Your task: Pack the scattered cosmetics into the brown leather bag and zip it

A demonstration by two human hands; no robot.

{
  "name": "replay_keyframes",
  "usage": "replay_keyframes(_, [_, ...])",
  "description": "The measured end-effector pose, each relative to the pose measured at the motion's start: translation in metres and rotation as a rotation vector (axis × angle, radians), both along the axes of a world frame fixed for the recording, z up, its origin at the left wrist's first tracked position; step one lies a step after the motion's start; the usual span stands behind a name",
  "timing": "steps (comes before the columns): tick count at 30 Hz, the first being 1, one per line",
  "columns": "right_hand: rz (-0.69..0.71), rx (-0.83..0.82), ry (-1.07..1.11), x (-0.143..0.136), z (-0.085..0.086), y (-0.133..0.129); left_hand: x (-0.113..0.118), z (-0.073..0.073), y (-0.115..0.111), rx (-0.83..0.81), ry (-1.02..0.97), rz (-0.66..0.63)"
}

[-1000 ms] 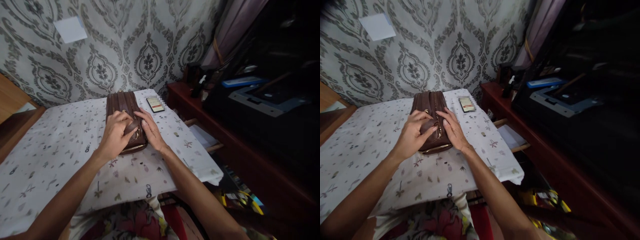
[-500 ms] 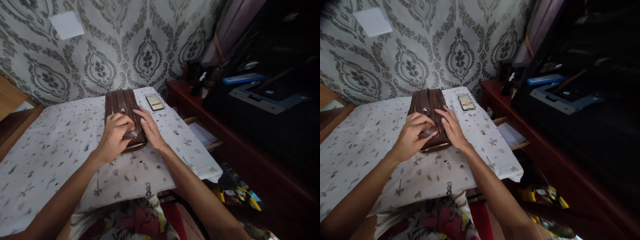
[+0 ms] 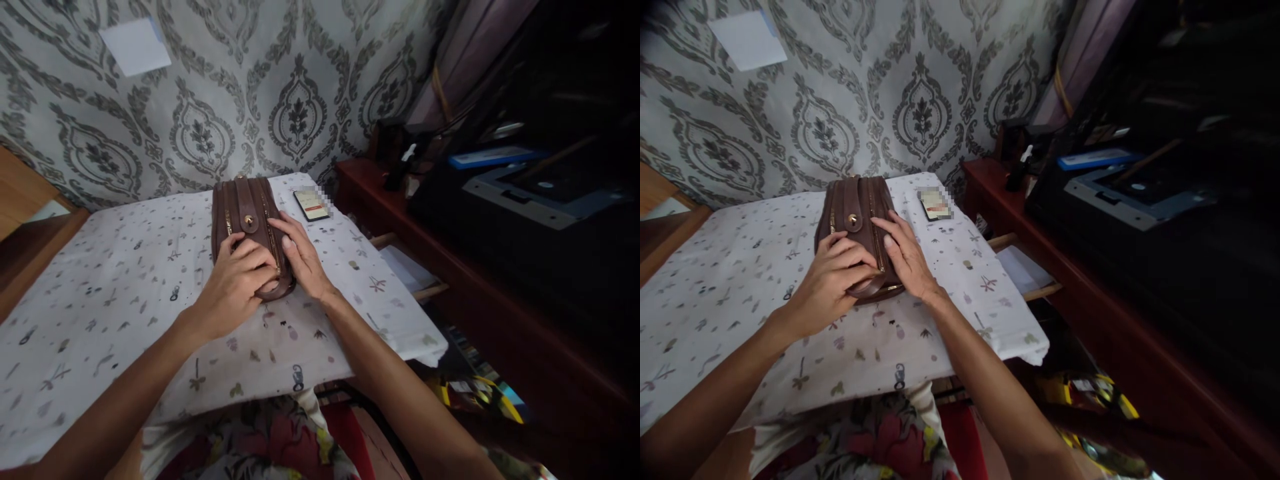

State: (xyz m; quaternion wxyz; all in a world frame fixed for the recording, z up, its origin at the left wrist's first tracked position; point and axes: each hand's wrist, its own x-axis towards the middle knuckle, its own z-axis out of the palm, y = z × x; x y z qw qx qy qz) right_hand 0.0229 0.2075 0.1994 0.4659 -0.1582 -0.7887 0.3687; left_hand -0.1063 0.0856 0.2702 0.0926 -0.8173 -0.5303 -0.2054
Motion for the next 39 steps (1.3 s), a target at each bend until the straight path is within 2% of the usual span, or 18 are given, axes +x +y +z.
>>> replay_keyframes(5, [0.016, -0.022, 0.014, 0.0, 0.0, 0.0, -0.005, -0.007, -0.012, 0.151, 0.036, 0.078])
replay_keyframes(10, [0.014, -0.025, 0.016, -0.001, -0.001, 0.0, -0.024, -0.008, -0.028, 0.283, -0.039, 0.293])
replay_keyframes(12, [0.007, -0.017, 0.018, -0.001, -0.002, 0.0, -0.028, -0.009, -0.031, 0.296, -0.075, 0.331])
replay_keyframes(19, [0.002, 0.019, 0.02, -0.003, -0.004, 0.001, -0.026, -0.01, -0.031, 0.303, -0.164, 0.309])
replay_keyframes(28, [0.003, 0.021, 0.024, -0.003, -0.005, 0.001, -0.024, -0.006, -0.033, 0.219, -0.202, 0.299])
replay_keyframes(35, [0.005, 0.032, 0.025, -0.003, -0.005, 0.001, -0.02, -0.02, -0.044, 0.164, -0.22, 0.298])
replay_keyframes(39, [0.0, 0.027, 0.025, -0.003, -0.005, 0.0, -0.02, -0.029, -0.045, 0.23, -0.146, 0.267])
